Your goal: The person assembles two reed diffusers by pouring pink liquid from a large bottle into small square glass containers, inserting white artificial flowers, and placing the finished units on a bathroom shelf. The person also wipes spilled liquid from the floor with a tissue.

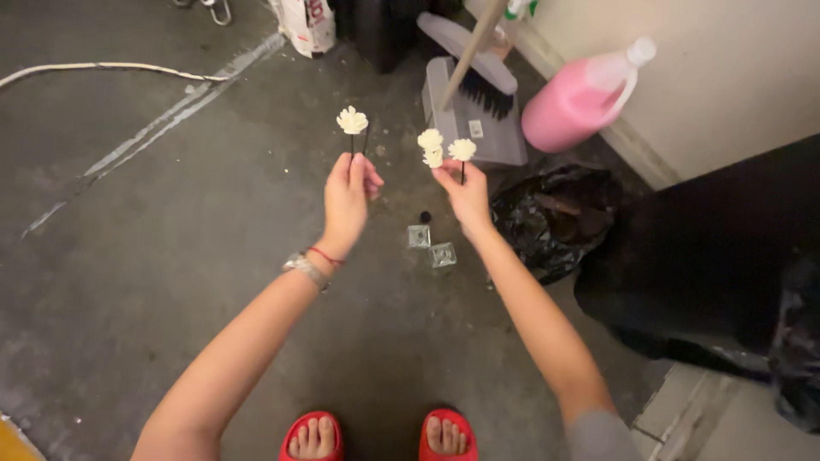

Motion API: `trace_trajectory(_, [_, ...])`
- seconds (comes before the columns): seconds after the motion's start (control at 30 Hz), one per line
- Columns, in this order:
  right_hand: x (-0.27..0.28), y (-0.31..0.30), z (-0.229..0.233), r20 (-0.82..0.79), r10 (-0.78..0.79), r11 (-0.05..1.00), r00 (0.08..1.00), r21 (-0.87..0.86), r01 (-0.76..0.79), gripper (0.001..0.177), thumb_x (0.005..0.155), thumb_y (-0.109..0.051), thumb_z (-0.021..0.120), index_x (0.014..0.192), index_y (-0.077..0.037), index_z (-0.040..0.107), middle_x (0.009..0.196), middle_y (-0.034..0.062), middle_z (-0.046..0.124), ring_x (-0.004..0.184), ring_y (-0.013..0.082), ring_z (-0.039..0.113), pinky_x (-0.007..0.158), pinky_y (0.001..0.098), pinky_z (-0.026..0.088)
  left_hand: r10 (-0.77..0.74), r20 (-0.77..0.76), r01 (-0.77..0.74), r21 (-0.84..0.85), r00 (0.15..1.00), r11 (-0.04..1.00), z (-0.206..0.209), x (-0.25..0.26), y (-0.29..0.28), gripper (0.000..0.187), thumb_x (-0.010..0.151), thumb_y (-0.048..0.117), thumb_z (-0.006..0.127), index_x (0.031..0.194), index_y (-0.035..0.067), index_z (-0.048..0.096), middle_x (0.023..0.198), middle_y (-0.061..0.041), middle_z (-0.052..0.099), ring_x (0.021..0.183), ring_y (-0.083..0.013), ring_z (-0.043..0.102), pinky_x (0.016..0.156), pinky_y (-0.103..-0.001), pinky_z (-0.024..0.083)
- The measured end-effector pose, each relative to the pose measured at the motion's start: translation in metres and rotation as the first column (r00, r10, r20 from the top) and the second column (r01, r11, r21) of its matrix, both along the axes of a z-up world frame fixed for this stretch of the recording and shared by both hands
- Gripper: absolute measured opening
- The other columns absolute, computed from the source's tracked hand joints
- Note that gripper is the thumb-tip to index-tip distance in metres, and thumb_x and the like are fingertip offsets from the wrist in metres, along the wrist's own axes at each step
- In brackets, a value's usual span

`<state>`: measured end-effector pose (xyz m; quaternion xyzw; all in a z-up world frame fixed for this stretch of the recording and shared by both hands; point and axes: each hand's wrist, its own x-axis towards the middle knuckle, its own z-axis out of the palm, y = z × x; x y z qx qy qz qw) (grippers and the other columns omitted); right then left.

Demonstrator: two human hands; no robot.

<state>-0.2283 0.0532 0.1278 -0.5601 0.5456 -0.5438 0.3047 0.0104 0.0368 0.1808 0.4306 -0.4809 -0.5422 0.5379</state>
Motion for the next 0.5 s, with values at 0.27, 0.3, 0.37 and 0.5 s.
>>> trace_trajectory(0.27, [0.078, 0.053, 0.113, 0.591, -0.111, 0.956, 0.799, 0.283, -0.076, 0.016, 0.093, -0.008, 0.076, 0.106, -0.005, 0.067, 0.084, -0.0047, 0.060, 0.058, -0.0005, 0.042, 0.046, 0.0187, 0.026, 0.194, 0.148, -0.182, -0.088, 0.970, 0.979, 0.061, -0.058, 0.027, 0.030, 0.112, 0.031, 0.041, 0.103, 0.004, 0.048, 0.079, -0.014, 0.068, 0.067, -0.0257, 0.067, 0.057, -0.038, 0.050])
trace_trajectory(0.3, [0.083, 0.058, 0.124, 0.552, -0.131, 0.949, 0.823, 0.309, -0.057, 0.017, 0.093, -0.008, 0.075, 0.108, -0.004, 0.069, 0.086, -0.0041, 0.061, 0.059, -0.0004, 0.043, 0.046, 0.0184, 0.026, 0.244, 0.191, -0.217, -0.152, 0.951, 0.964, 0.071, -0.060, 0.029, 0.029, 0.112, 0.031, 0.041, 0.105, 0.003, 0.048, 0.080, -0.016, 0.067, 0.070, -0.0291, 0.067, 0.058, -0.040, 0.048])
trace_trajectory(0.37, [0.082, 0.067, 0.150, 0.476, -0.118, 0.973, 0.872, 0.233, 0.005, 0.024, 0.088, -0.007, 0.077, 0.109, -0.007, 0.066, 0.090, -0.0060, 0.061, 0.060, -0.0010, 0.045, 0.047, 0.0181, 0.029, 0.229, 0.180, -0.199, -0.173, 0.957, 0.965, 0.087, -0.061, 0.034, 0.028, 0.113, 0.029, 0.043, 0.104, 0.003, 0.048, 0.079, -0.017, 0.066, 0.069, -0.0327, 0.065, 0.059, -0.040, 0.048])
trace_trajectory(0.5, [0.052, 0.087, 0.209, 0.408, 0.021, 1.000, 0.913, -0.010, -0.018, 0.041, 0.087, -0.012, 0.075, 0.125, -0.014, 0.059, 0.093, -0.0087, 0.060, 0.059, -0.0025, 0.043, 0.047, 0.0159, 0.028, 0.071, 0.183, -0.028, -0.225, 0.980, 0.974, 0.110, -0.050, 0.048, 0.026, 0.111, 0.026, 0.047, 0.101, 0.002, 0.052, 0.074, -0.014, 0.062, 0.061, -0.0255, 0.061, 0.058, -0.036, 0.048])
